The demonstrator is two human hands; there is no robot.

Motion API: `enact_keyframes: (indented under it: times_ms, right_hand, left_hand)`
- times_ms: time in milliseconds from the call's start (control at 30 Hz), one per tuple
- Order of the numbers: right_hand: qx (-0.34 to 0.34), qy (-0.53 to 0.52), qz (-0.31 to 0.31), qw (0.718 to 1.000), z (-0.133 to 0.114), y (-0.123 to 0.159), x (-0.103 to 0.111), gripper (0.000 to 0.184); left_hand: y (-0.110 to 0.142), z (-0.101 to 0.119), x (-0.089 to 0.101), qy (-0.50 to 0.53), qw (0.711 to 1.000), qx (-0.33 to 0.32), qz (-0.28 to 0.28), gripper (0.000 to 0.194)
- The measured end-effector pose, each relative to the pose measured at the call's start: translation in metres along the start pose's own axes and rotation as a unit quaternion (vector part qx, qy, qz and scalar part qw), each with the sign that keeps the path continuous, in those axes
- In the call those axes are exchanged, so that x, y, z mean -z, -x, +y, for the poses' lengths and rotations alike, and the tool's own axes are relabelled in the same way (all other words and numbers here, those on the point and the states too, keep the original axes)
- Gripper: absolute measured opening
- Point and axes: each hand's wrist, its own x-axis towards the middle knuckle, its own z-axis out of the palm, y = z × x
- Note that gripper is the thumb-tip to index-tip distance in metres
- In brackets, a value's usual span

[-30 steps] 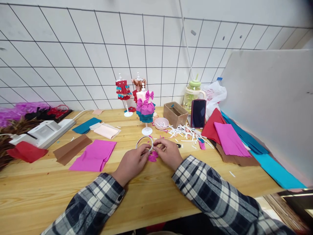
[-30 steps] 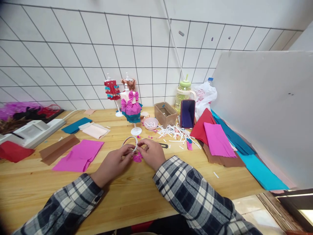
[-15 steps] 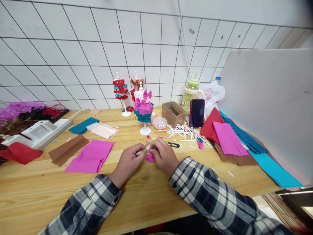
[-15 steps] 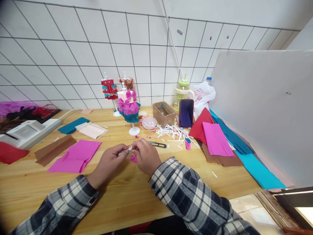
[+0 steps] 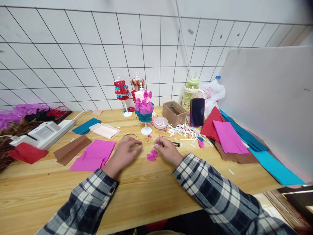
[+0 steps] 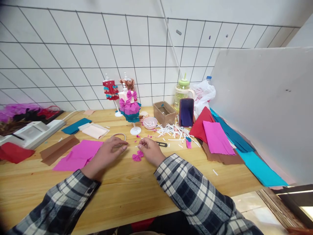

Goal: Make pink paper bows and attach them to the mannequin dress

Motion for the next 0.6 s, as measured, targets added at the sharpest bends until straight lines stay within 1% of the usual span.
enact_keyframes:
  times_ms: [33, 67, 167, 367, 433, 500, 600]
  right_hand:
    - [0.002, 0.006, -0.006, 1.0, 0.0, 0.001, -0.001, 0.007]
    - [0.004, 0.014, -0.01, 1.0, -0.001, 0.002, -0.002, 0.007]
    - [0.002, 0.043, -0.016, 0.999, -0.004, 0.005, -0.004, 0.008]
    - [0.0, 0.062, -0.024, 0.998, -0.005, 0.007, -0.008, 0.007]
    - [0.007, 0.109, -0.01, 0.994, -0.005, 0.006, -0.006, 0.004]
    - [0.035, 0.177, 0.029, 0.983, -0.005, 0.006, -0.001, 0.003]
    - [0.117, 0.232, 0.09, 0.961, -0.01, 0.008, 0.005, 0.012]
  left_hand:
    - [0.002, 0.009, -0.002, 0.054, 0.998, -0.009, -0.032, 0.031]
    - [0.004, 0.018, -0.003, 0.089, 0.995, -0.012, -0.048, 0.029]
    - [0.008, 0.035, -0.007, 0.116, 0.992, -0.02, -0.036, 0.025]
    - [0.011, 0.044, -0.008, 0.138, 0.99, -0.034, -0.016, 0.019]
    - [0.011, 0.047, -0.006, 0.152, 0.987, -0.052, -0.012, 0.018]
    - [0.012, 0.049, -0.004, 0.167, 0.984, -0.059, -0.011, 0.02]
    - [0.012, 0.048, -0.005, 0.183, 0.982, -0.039, -0.016, 0.025]
